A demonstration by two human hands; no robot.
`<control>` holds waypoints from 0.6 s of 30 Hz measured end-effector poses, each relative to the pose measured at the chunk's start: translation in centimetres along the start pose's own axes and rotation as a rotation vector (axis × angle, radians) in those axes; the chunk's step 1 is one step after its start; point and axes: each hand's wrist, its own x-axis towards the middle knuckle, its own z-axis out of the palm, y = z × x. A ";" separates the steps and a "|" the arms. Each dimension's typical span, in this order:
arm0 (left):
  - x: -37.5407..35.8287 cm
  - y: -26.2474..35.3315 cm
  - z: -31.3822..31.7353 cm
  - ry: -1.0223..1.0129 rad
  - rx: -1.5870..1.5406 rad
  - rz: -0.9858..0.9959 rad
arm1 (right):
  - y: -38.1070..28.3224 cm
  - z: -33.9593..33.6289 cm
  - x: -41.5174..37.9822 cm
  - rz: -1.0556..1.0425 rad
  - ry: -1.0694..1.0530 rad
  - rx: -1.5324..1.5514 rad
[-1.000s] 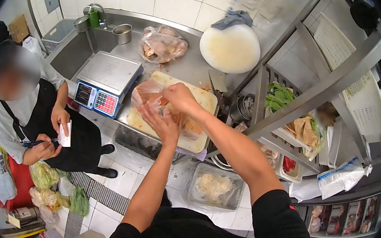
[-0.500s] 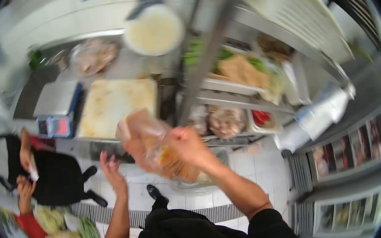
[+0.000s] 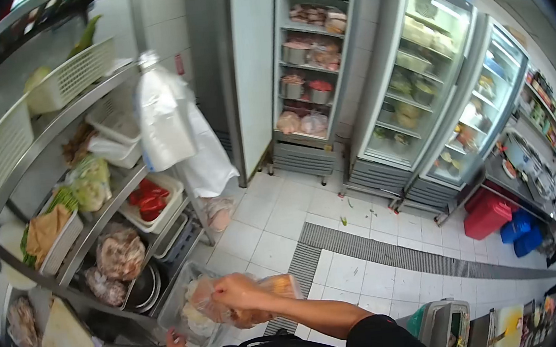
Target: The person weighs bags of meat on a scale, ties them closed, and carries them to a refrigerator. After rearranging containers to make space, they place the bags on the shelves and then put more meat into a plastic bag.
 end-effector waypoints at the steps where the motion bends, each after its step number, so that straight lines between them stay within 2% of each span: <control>1: -0.3 3.5 3.1 -0.111 0.100 0.047 | 0.9 -2.1 -0.9 0.015 0.085 -0.045; 3: 0.5 8.8 12.0 -0.404 0.231 0.346 | 3.3 -7.8 -2.8 0.035 0.206 -0.078; 5: 1.6 10.6 18.1 -0.493 0.312 0.601 | 4.9 -12.6 -4.5 0.095 0.286 -0.044; 6: 1.7 12.3 20.6 -0.502 0.315 0.607 | 5.5 -14.8 -5.2 0.099 0.297 -0.045; 8: 2.3 16.1 25.6 -0.770 0.329 0.552 | 6.3 -18.8 -6.1 0.159 0.412 -0.048; 9: 2.9 17.4 27.7 -0.776 0.323 0.559 | 6.5 -20.9 -6.4 0.161 0.418 -0.057; 11: 4.6 19.8 31.8 -0.944 0.139 0.458 | 6.9 -24.6 -6.4 0.319 0.474 -0.094; 13: 6.1 21.9 35.2 -0.964 0.063 0.437 | 8.2 -27.5 -5.6 0.340 0.534 -0.040; 15: 8.1 24.0 38.7 -1.117 -0.236 0.276 | 9.0 -30.8 -4.1 0.510 0.514 0.017; 18: 11.0 28.3 43.4 -1.177 -0.249 0.242 | 11.3 -35.3 -1.7 0.492 0.535 -0.083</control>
